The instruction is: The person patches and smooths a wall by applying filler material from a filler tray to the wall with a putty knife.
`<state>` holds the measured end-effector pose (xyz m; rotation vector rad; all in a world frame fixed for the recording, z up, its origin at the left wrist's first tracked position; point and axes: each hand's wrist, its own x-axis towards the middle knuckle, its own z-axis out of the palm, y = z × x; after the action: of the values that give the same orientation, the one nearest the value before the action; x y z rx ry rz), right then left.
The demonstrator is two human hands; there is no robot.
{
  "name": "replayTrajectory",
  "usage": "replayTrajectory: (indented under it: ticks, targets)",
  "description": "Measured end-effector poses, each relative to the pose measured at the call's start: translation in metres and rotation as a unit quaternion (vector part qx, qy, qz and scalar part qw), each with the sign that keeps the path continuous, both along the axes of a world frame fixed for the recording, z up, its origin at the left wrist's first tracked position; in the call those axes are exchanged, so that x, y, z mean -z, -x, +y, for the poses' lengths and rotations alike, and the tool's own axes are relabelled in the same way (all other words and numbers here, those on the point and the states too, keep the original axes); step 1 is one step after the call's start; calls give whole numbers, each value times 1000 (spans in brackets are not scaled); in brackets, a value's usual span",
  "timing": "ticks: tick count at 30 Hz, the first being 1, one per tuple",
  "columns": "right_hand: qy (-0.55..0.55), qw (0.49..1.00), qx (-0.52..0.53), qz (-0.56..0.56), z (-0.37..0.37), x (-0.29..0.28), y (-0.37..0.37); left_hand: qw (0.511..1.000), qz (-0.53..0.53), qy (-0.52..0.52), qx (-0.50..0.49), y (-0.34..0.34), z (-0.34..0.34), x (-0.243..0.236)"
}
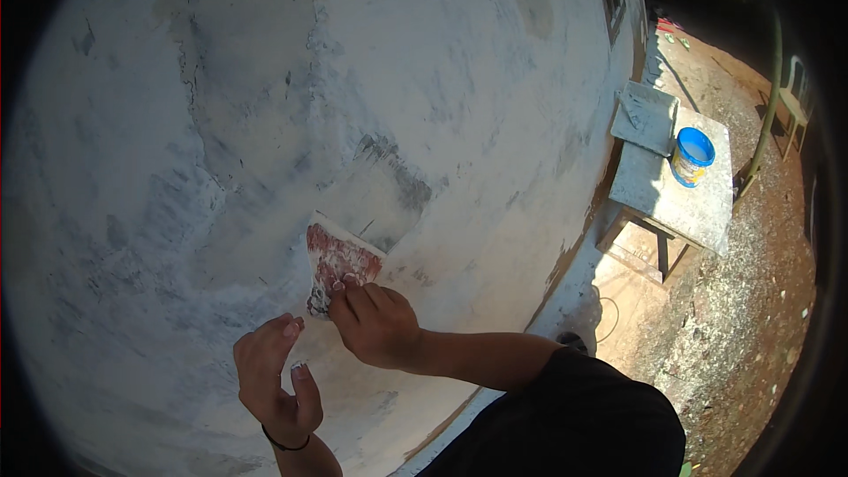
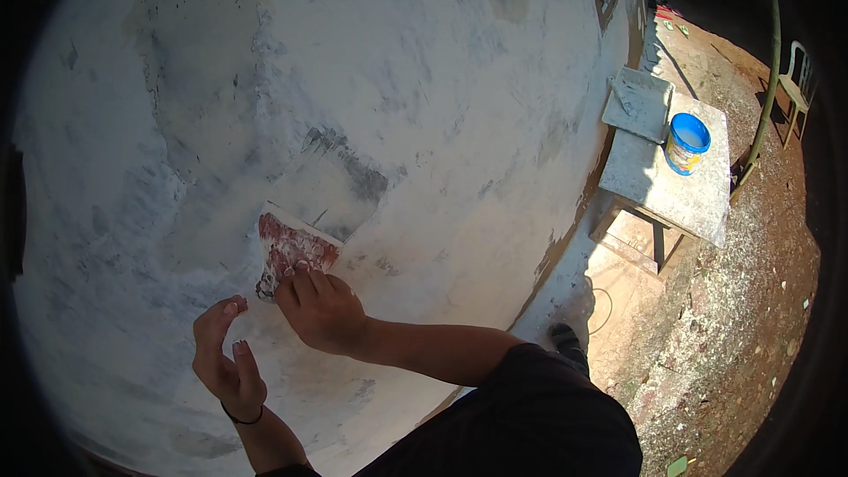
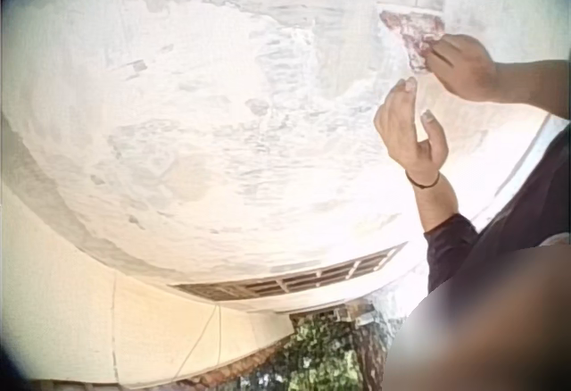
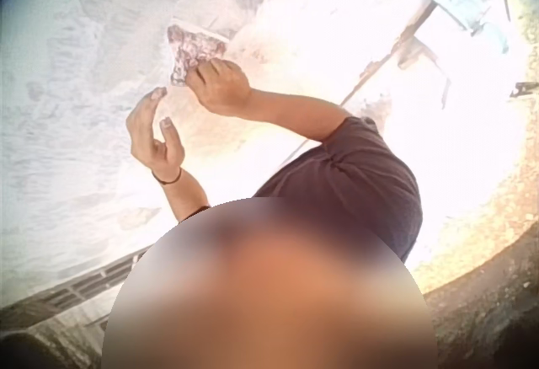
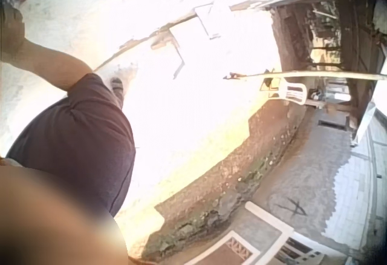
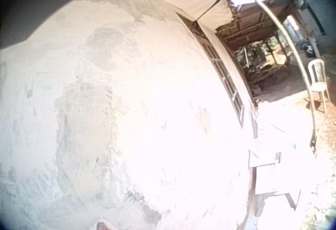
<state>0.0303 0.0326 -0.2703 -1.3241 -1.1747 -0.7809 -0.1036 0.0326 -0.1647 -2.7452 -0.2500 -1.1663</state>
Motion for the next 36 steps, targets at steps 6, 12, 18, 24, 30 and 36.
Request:
replayTrajectory:
  ticks: [6,12,18,24,30,36]
  targets:
    - [-33,964,-213,157,-35,-6,-26,999,-17,1,32,-2,-5,-6]
    - [31,922,-296,247,-39,-10,-56,999,-18,-3,46,-19,-4,-6]
    - [50,894,-258,364,-3,-2,-110,999,-17,-11,48,-35,-4,-8]
    - [6,907,-159,390,6,23,-170,999,-9,-16,44,-46,2,-8]
    - [-46,901,-179,393,-32,15,-171,999,-11,-14,42,-40,4,-8]
    - [-42,996,45,59,-2,5,-84,999,-22,-2,37,-21,2,-6]
